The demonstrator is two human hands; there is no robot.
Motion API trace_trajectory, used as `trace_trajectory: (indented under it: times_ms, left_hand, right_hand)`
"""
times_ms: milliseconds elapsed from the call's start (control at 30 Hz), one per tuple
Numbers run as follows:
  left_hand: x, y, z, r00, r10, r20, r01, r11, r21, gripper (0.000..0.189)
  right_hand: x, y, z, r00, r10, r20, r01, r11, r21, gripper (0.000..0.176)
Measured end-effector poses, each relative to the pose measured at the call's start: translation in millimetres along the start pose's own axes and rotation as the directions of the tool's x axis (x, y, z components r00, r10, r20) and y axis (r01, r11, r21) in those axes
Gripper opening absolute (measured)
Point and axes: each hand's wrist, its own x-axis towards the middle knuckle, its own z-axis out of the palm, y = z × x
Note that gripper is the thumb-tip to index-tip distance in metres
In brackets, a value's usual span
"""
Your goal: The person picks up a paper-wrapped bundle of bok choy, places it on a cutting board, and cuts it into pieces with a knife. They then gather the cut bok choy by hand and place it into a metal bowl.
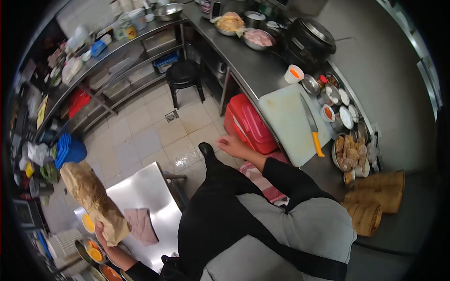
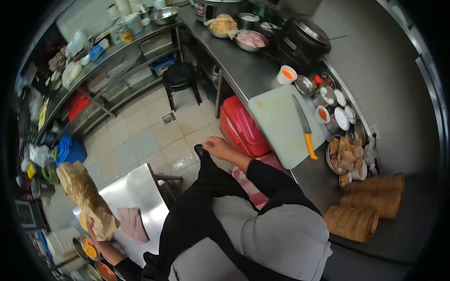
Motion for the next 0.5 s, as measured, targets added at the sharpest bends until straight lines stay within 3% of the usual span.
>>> trace_trajectory:
  times_ms: [33, 100, 167, 200, 233, 300, 333, 367, 433, 467, 500]
  left_hand:
    - [23, -7, 16, 1.000, -0.008, 0.015, 0.008, 1.000, 0.021, 0.070]
    - [77, -21, 51, 0.999, -0.010, 0.039, -0.001, 0.958, 0.288, 0.078]
    - [117, -26, 180, 0.985, 0.028, 0.171, -0.108, 0.873, 0.475, 0.089]
    - [140, -36, 239, 0.950, 0.003, 0.311, -0.149, 0.881, 0.448, 0.092]
    - [161, -41, 285, 0.896, -0.021, 0.444, -0.186, 0.890, 0.417, 0.095]
    - [209, -61, 337, 0.928, -0.130, 0.349, -0.127, 0.771, 0.624, 0.096]
    - [226, -69, 376, 0.915, -0.190, 0.355, -0.070, 0.793, 0.605, 0.096]
    - [244, -76, 415, 0.880, -0.237, 0.412, -0.048, 0.818, 0.574, 0.096]
    - [283, -91, 484, 0.789, -0.347, 0.507, -0.070, 0.769, 0.636, 0.094]
    - [306, -106, 513, 0.722, -0.355, 0.594, -0.163, 0.747, 0.644, 0.091]
    - [322, -119, 545, 0.683, -0.384, 0.622, -0.189, 0.729, 0.658, 0.088]
  right_hand:
    - [23, -15, 9, 0.998, -0.065, 0.013, 0.062, 0.989, 0.130, 0.022]
    - [55, -69, 13, 0.987, -0.149, 0.054, 0.130, 0.956, 0.263, 0.026]
    - [75, -115, -16, 0.974, -0.206, 0.094, 0.180, 0.957, 0.227, 0.026]
    - [86, -119, -33, 0.953, -0.257, 0.159, 0.228, 0.957, 0.178, 0.027]
    - [100, -106, -48, 0.959, -0.254, 0.122, 0.229, 0.955, 0.186, 0.027]
    - [122, -71, -80, 0.947, -0.309, -0.087, 0.309, 0.951, -0.020, 0.025]
    - [125, -56, -101, 0.940, -0.284, -0.189, 0.265, 0.957, -0.121, 0.023]
    - [127, -45, -122, 0.933, -0.279, -0.226, 0.255, 0.958, -0.130, 0.023]
    - [127, -25, -162, 0.932, -0.100, -0.348, 0.059, 0.990, -0.129, 0.020]
    - [124, -15, -181, 0.917, -0.074, -0.391, 0.029, 0.992, -0.121, 0.020]
    - [118, -9, -200, 0.867, -0.145, -0.477, 0.037, 0.973, -0.229, 0.018]
